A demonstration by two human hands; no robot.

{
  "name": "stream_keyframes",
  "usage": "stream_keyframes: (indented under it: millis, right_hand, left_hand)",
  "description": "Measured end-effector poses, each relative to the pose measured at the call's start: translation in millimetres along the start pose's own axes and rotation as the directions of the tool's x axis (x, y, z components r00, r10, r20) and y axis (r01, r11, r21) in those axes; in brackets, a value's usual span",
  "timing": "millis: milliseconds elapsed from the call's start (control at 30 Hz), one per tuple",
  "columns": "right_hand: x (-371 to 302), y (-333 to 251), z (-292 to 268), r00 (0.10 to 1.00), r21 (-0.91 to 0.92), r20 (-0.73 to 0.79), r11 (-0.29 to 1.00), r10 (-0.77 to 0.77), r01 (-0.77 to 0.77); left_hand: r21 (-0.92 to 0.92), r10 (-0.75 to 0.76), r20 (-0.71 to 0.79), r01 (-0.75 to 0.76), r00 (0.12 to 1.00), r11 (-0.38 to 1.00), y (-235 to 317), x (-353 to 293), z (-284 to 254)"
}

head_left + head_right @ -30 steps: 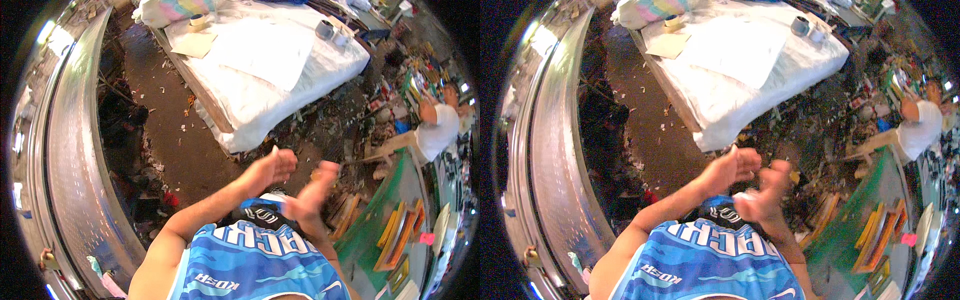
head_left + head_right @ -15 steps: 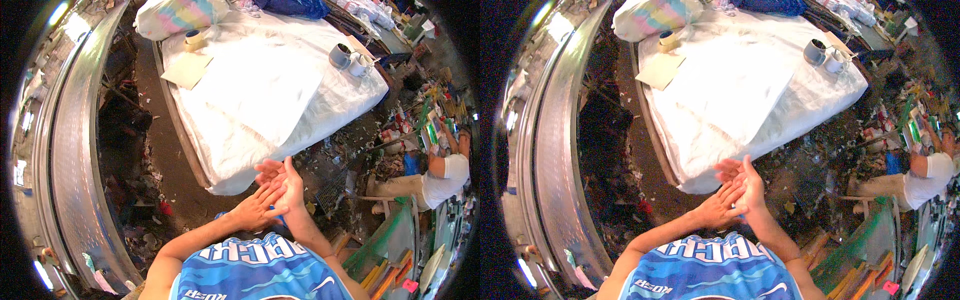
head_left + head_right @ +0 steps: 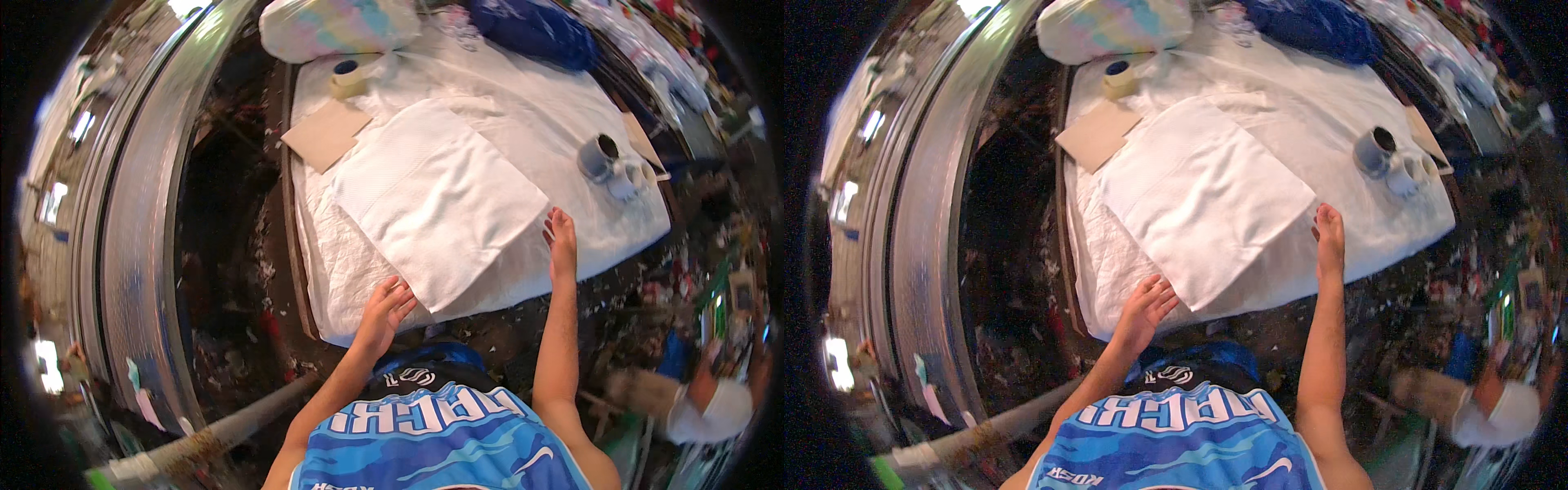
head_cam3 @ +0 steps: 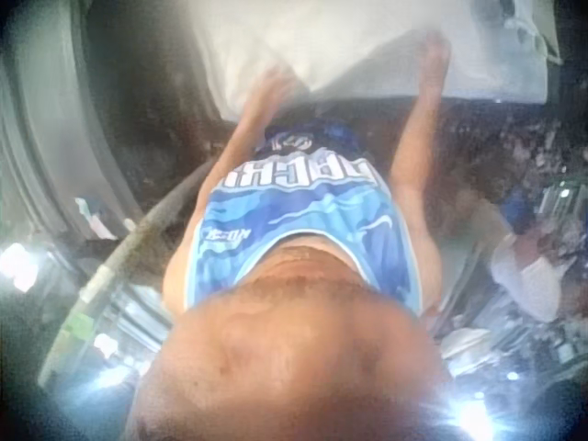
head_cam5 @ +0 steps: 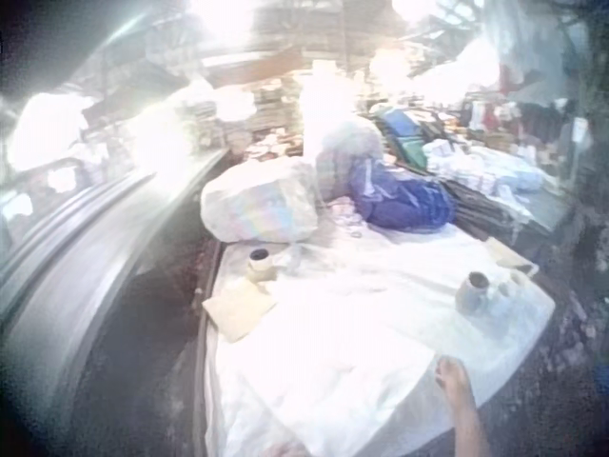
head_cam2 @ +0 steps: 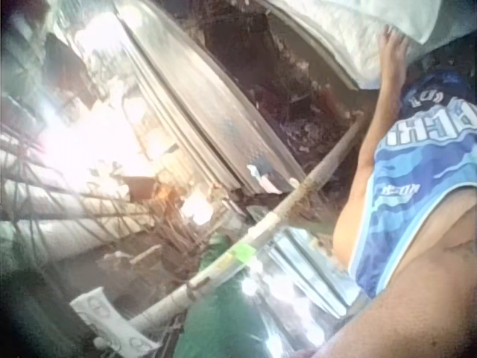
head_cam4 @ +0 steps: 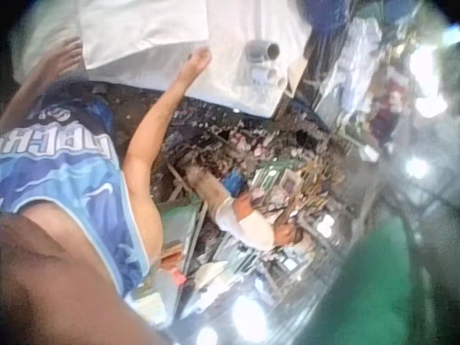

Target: The person picks small cylindrical objects from a moving conveyor belt and places them into a white bowl. They continue collecting the cylinders along the belt, then carry the bowl to a nearby table and set it down among other bowls.

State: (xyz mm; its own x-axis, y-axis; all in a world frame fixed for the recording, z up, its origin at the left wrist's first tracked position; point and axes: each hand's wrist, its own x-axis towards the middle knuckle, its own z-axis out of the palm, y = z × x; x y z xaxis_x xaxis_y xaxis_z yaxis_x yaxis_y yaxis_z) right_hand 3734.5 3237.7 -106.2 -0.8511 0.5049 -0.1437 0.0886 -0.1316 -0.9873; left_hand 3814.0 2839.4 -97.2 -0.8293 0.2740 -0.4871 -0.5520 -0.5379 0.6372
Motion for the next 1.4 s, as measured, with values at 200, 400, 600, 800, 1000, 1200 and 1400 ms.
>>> stream_keyframes:
  millis: [200, 400, 600, 800, 1000, 1200, 1400]
  right_hand:
    - [57, 11, 32, 0.968, -0.114, 0.226, 0.990, 0.110, -0.086]
    - [50, -6, 42, 0.932, 0.096, 0.320, 0.973, 0.170, -0.210]
    - [48, 4, 50, 0.905, 0.304, 0.365, 0.890, 0.219, -0.338]
    - [30, -3, 66, 0.955, 0.335, 0.254, 0.912, 0.153, -0.235]
    - [5, -14, 122, 1.000, 0.198, 0.006, 0.980, -0.020, 0.018]
    - [27, 14, 89, 0.860, 0.413, 0.413, 0.779, 0.300, -0.471]
    - [-19, -2, 136, 0.992, 0.330, 0.089, 0.937, 0.086, -0.111]
  left_hand:
    - [-0.023, 0.075, -0.131, -0.078, 0.989, 0.997, -14, 35, 38]
    - [-0.082, 0.047, -0.257, -0.070, 0.965, 0.994, -16, 56, 49]
    - [-0.182, -0.175, -0.210, 0.138, 0.962, 0.974, 19, 62, 51]
    - [0.070, 0.121, -0.289, -0.105, 0.950, 0.992, 6, 71, 66]
    - [-0.237, -0.113, -0.223, 0.059, 0.968, 0.970, 9, 85, 50]
    - [-0.407, -0.138, 0.102, 0.168, 0.985, 0.898, 30, 96, 53]
    - [-0.425, -0.008, 0.153, 0.073, 0.988, 0.902, 41, 86, 36]
